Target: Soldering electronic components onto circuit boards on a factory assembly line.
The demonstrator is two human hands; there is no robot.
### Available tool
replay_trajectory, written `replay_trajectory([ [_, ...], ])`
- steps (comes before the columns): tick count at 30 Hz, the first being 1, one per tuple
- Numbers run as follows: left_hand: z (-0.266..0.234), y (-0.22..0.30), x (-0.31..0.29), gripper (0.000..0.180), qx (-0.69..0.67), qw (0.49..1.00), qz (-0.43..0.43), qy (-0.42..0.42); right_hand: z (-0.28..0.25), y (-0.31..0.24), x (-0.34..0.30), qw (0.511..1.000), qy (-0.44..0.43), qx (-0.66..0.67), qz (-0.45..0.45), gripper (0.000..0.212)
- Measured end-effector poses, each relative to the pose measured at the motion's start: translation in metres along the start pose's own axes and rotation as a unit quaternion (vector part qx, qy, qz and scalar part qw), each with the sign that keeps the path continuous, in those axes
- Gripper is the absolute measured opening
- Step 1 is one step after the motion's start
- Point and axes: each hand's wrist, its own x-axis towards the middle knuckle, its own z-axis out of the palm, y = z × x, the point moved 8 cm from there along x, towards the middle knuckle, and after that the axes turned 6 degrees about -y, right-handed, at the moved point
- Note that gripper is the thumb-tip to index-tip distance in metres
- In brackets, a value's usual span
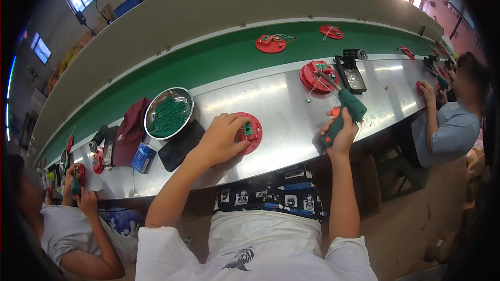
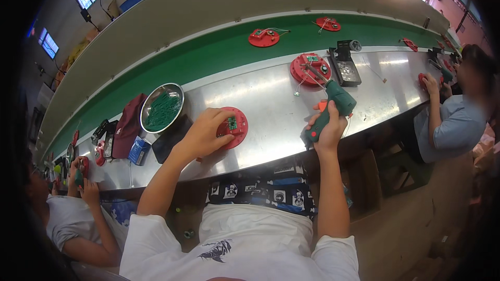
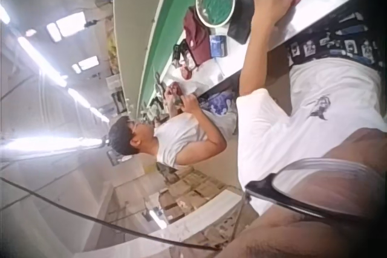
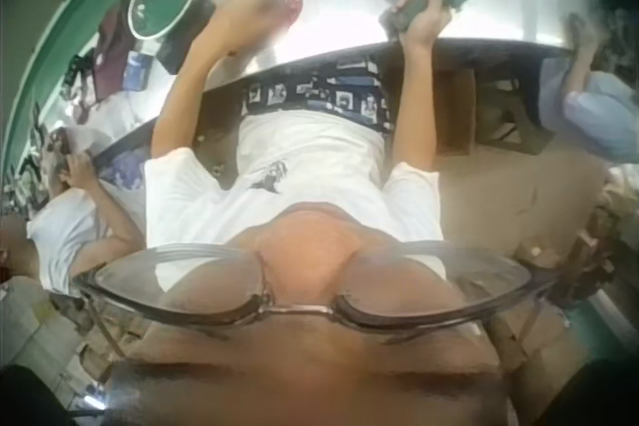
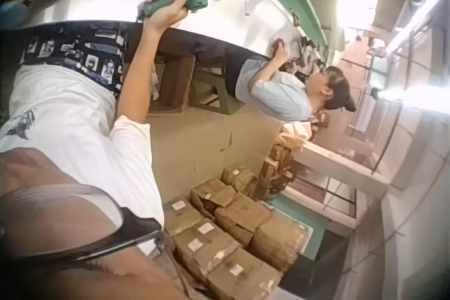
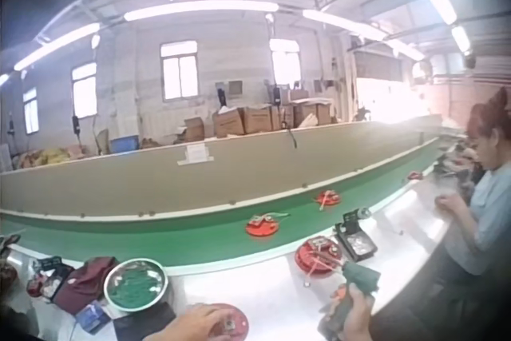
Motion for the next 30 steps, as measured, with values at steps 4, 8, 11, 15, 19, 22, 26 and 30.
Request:
replay_trajectory([
  [4,-0.007,-0.014,0.030,0.049,-0.009,0.999,0.011,-0.046,-0.008,-0.002,-0.001,0.999,0.027,0.005,-0.025,0.034],
  [8,-0.024,-0.067,0.078,0.042,0.060,0.998,-0.033,-0.001,-0.013,-0.006,-0.003,0.997,0.066,0.018,-0.046,0.034],
  [11,-0.036,-0.116,0.118,0.036,0.158,0.977,-0.133,0.043,-0.015,-0.008,-0.006,0.994,0.094,0.023,-0.057,0.034],
  [15,-0.031,-0.158,0.178,0.034,0.236,0.941,-0.218,0.102,-0.018,-0.008,-0.007,0.989,0.120,0.062,-0.066,0.032],
  [19,-0.004,-0.144,0.265,0.052,0.147,0.959,-0.220,0.099,-0.023,-0.010,-0.008,0.985,0.149,0.052,-0.067,0.033],
  [22,0.030,-0.139,0.323,0.063,0.056,0.974,-0.212,0.064,-0.024,-0.005,-0.007,0.984,0.160,0.041,-0.061,0.033],
  [26,0.075,-0.152,0.372,0.071,0.018,0.970,-0.238,0.037,-0.018,-0.005,-0.007,0.984,0.161,0.039,-0.057,0.032],
  [30,0.099,-0.146,0.392,0.064,0.000,0.962,-0.273,0.004,-0.020,-0.008,-0.004,0.981,0.179,0.038,-0.057,0.031],
])
